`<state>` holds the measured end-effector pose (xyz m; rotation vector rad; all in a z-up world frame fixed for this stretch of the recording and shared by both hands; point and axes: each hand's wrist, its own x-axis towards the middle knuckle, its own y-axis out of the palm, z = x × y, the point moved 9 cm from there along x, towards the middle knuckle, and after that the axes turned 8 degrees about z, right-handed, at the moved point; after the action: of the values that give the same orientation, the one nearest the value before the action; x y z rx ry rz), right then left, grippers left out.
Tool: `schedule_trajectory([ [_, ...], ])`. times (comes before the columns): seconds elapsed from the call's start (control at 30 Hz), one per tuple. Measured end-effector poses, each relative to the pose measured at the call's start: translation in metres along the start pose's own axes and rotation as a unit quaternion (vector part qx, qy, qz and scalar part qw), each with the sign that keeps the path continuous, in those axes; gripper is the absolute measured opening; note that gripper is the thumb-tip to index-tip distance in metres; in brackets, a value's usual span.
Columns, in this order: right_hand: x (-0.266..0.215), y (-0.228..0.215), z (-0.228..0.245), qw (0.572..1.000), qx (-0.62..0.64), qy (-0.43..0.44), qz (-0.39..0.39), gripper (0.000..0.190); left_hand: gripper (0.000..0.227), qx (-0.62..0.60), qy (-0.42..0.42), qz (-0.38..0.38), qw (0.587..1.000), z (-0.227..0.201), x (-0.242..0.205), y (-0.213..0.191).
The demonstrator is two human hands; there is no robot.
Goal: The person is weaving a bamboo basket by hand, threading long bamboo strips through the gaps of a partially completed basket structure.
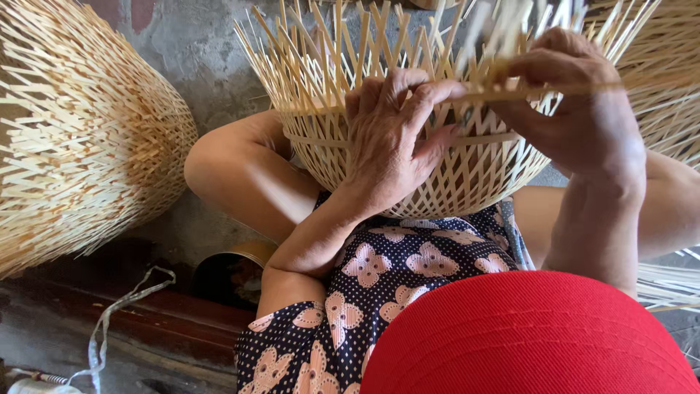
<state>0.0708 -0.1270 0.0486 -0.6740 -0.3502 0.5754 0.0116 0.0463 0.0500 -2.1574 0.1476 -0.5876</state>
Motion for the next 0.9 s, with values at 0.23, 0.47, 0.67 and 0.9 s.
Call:
schedule_trajectory([
  [0.23,-0.004,-0.007,0.023,0.988,0.134,0.014,-0.077,0.019,0.053,-0.006,-0.005,-0.018,1.000,0.003,-0.002,0.000],
  [0.47,0.019,0.001,0.036,0.987,-0.148,-0.060,0.023,0.026,0.057,-0.011,0.002,-0.022,1.000,0.000,-0.001,-0.004],
  [0.67,0.011,0.007,0.008,0.956,0.286,0.059,-0.017,0.020,0.055,-0.012,-0.006,-0.017,1.000,-0.002,-0.001,-0.007],
  [0.9,0.012,0.006,0.056,0.963,-0.258,-0.070,-0.026,0.031,0.051,-0.013,0.001,-0.030,0.999,0.001,-0.001,-0.003],
])
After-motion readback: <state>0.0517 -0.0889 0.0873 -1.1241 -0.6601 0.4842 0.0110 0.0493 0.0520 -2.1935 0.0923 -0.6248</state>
